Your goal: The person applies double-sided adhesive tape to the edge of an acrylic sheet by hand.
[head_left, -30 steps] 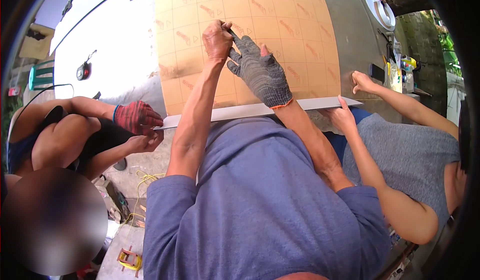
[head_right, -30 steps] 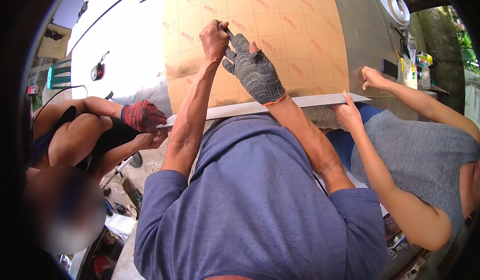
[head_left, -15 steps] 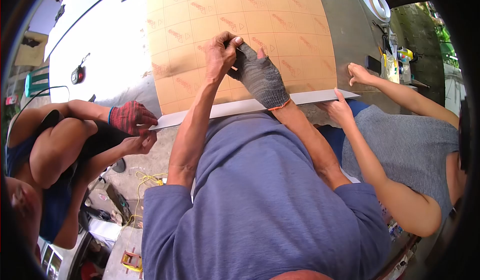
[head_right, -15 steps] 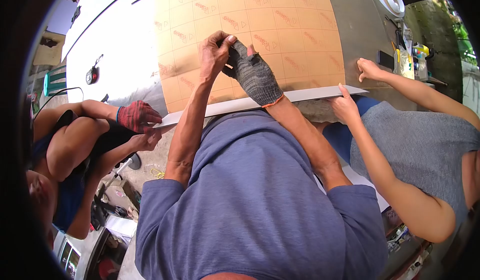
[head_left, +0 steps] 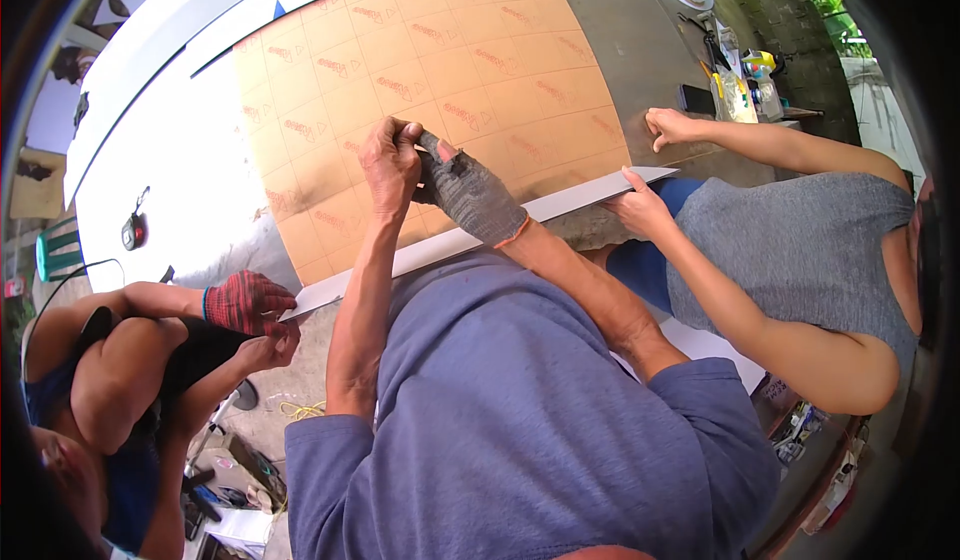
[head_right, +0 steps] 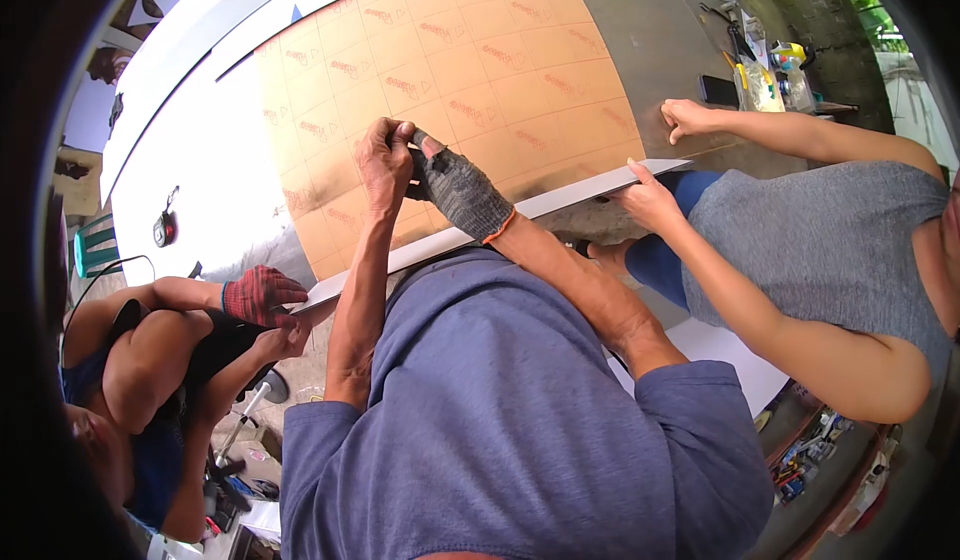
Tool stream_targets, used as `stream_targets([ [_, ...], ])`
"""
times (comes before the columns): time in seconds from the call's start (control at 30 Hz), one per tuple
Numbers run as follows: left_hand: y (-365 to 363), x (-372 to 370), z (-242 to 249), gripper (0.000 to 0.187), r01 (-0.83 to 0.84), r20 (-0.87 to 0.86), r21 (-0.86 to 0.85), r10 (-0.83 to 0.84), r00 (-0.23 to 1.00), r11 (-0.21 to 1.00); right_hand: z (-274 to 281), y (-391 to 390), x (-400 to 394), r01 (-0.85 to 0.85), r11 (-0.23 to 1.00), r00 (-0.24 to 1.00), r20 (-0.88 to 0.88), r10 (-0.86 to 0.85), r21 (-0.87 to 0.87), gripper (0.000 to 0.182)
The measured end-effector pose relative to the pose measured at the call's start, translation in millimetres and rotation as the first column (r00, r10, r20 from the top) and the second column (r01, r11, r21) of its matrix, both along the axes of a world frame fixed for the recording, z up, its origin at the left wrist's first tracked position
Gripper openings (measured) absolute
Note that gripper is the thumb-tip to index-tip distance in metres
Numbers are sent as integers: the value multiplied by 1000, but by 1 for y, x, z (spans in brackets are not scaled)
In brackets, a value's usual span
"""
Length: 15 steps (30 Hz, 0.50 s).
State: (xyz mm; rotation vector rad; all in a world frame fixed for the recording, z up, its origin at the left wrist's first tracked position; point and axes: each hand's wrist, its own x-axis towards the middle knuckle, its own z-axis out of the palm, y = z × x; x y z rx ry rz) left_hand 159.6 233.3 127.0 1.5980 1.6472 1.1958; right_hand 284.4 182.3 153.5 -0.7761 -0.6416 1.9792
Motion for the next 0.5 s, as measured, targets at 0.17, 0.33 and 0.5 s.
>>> stream_targets([
  [0.17,0,-2,9,20,47,96,-76,-40,995,996,13,-3,-2,34,999,998,53,-36,42,57],
  [0.33,-4,-12,5,24,97,157,-119,-78,984,988,15,-8,-7,50,997,996,69,-55,64,57],
  [0.5,-8,-21,2,30,277,509,-225,-130,851,934,6,-14,-12,115,992,989,90,-119,48,52],
])
